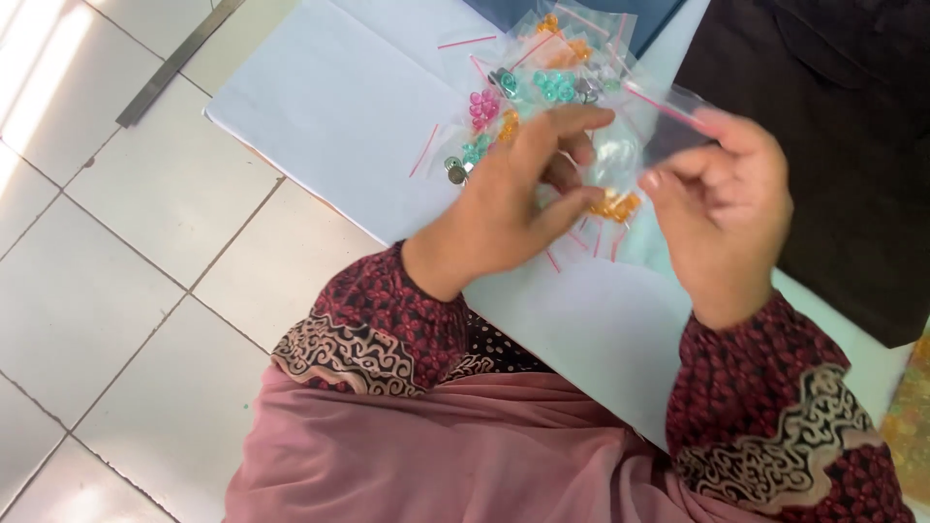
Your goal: The person sorts small buttons from a container onto a table, then places them into small plastic bags and seals them. The person repeats this process with different colored buttons.
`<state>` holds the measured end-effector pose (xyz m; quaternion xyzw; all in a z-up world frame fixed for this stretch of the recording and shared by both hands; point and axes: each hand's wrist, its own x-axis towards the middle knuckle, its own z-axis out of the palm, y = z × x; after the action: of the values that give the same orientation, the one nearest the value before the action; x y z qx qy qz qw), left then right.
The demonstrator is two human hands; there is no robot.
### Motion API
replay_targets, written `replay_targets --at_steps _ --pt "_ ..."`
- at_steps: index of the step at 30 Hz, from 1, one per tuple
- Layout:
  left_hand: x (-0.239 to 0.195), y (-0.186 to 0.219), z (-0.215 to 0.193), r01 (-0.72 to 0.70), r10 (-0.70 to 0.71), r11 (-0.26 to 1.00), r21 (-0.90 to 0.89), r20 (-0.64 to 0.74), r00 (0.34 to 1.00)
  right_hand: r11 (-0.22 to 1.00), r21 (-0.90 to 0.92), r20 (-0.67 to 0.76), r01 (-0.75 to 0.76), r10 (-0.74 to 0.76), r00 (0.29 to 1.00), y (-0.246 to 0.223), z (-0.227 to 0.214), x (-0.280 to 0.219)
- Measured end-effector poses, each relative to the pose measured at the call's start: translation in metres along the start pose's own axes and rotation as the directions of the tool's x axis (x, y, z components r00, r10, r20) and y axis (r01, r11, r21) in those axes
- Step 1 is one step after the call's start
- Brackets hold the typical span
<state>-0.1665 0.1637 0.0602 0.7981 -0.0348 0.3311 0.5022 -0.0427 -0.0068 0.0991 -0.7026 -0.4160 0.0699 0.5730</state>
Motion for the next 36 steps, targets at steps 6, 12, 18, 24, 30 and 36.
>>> replay_targets --at_steps 6,12,18,24,30,36 --pt "0.024 -0.032 -0.044 -0.016 0.019 0.977 0.212 -0.016 1.000 0.967 -0.232 0.041 0.104 -0.097 0.994 0.018 0.043 0.049" --pt "0.030 -0.058 -0.048 -0.075 0.064 0.870 0.488 0.038 0.997 0.921 -0.382 0.063 0.072 -0.052 0.997 0.031 0.053 0.058" --pt "0.029 -0.067 -0.045 -0.070 0.050 0.809 0.584 0.050 0.998 0.833 -0.468 0.126 0.293 -0.265 0.956 0.048 0.050 0.061" --pt "0.020 -0.031 -0.046 -0.130 0.127 0.756 0.642 0.051 0.991 0.792 -0.433 0.114 0.431 -0.426 0.898 0.025 0.016 0.041" --pt "-0.007 0.022 0.015 -0.328 0.269 0.865 0.380 0.202 0.942 0.798 -0.497 0.087 0.340 -0.344 0.935 0.047 -0.034 -0.030" --pt "-0.054 0.009 0.132 -0.414 0.280 0.885 0.214 0.464 0.840 0.736 -0.640 0.135 0.221 -0.175 0.975 0.105 -0.063 -0.137"
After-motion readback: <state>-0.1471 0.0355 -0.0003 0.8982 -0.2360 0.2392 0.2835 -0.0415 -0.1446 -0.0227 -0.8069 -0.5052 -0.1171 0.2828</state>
